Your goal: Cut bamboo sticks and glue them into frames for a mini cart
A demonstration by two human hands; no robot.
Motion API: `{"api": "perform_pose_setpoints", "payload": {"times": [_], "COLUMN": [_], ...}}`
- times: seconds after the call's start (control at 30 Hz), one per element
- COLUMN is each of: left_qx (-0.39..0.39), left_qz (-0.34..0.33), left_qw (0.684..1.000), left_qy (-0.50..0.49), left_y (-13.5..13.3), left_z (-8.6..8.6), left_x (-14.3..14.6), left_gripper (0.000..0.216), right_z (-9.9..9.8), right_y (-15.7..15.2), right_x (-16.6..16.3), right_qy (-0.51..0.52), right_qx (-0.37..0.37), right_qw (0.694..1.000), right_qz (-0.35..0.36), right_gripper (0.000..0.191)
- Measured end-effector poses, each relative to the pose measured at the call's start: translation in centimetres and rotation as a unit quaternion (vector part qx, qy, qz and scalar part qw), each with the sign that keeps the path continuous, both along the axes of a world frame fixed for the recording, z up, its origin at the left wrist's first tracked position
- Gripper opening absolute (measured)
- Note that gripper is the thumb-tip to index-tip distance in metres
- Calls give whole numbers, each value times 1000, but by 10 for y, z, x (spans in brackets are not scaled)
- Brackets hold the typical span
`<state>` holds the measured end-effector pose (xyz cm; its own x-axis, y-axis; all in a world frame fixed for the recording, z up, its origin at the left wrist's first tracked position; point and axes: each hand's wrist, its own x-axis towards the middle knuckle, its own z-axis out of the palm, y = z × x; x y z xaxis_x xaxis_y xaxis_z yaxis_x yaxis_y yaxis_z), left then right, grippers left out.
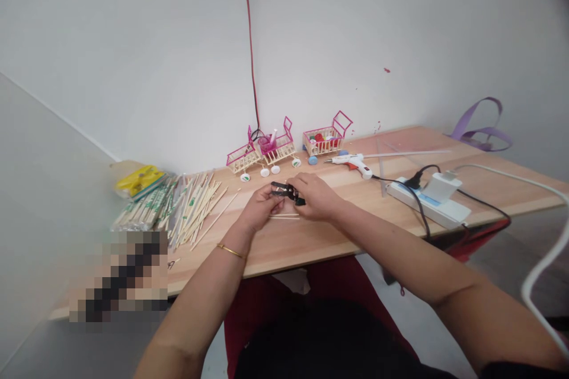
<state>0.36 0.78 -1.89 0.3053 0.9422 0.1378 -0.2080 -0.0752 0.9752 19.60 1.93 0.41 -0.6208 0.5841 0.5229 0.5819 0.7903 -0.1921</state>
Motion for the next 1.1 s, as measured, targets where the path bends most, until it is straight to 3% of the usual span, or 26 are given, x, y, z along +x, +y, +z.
{"api": "perform_pose_setpoints", "payload": {"times": [1.1], "left_qx": [1], "left_qz": [-14], "left_qw": [1000], "left_qy": [2], "left_y": [-5], "left_z": [2], "left_x": [4], "left_gripper": [26], "right_z": [3], "right_y": [2], "right_x": [3], "right_qy": [32], "right_qx": [19], "right_qw": [997], "right_qz": [64], "right_gripper": [43]}}
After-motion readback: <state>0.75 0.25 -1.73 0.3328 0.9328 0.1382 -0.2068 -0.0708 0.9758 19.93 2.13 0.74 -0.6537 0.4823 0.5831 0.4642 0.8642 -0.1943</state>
